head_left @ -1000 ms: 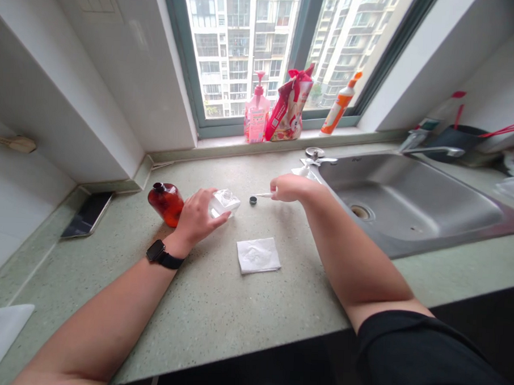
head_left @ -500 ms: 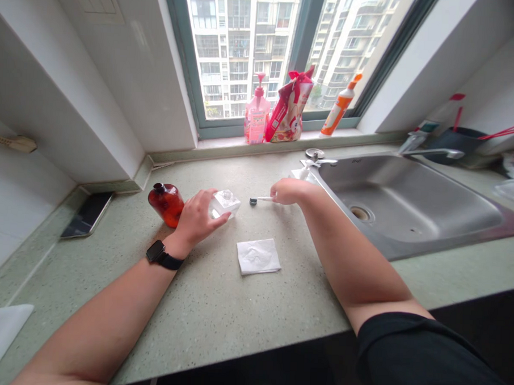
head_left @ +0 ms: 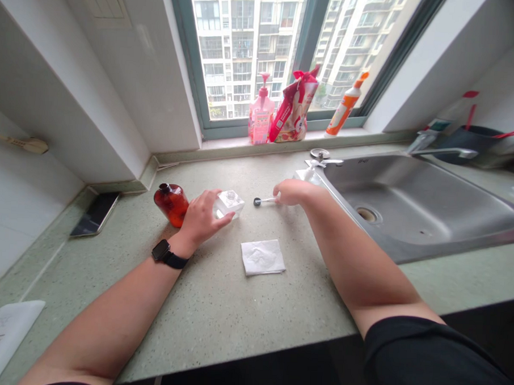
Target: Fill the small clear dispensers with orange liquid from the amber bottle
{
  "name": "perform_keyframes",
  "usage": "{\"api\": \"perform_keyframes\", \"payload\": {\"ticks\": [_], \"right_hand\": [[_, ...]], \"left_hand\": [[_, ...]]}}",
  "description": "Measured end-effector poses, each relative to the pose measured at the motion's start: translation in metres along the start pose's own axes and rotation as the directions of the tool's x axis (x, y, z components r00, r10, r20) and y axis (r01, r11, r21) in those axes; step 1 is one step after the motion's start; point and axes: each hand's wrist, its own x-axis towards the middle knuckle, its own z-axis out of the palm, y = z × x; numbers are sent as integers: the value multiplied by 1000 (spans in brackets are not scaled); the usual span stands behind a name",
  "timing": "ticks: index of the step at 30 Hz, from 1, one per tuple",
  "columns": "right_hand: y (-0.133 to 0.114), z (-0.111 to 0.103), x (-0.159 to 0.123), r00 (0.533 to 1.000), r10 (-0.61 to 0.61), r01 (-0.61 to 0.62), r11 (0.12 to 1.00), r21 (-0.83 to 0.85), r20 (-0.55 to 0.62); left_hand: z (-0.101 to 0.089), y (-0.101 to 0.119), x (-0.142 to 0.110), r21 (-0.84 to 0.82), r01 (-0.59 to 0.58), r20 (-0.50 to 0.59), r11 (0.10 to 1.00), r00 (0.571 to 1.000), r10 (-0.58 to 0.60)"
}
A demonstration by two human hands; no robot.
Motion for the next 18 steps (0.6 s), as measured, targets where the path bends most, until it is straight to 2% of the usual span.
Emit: {"api": "perform_keyframes", "payload": {"ticks": [5, 13, 16, 18], "right_hand": [[-4, -4, 0, 996, 43, -43, 999, 3, 76], [-9, -9, -3, 1000, 19, -19, 999, 41, -5], [-18, -15, -7, 981, -99, 120, 986, 119, -168], [-24, -18, -10, 926, -227, 299, 929, 217, -303]], "left_hand": [[-1, 0, 0, -8, 1, 8, 1000, 1000, -1], [-1, 2, 0, -27, 22, 27, 999, 999, -22], [1, 3, -1, -38, 19, 18, 999, 1000, -19], [3, 5, -2, -53, 9, 6, 999, 1000, -8]]}}
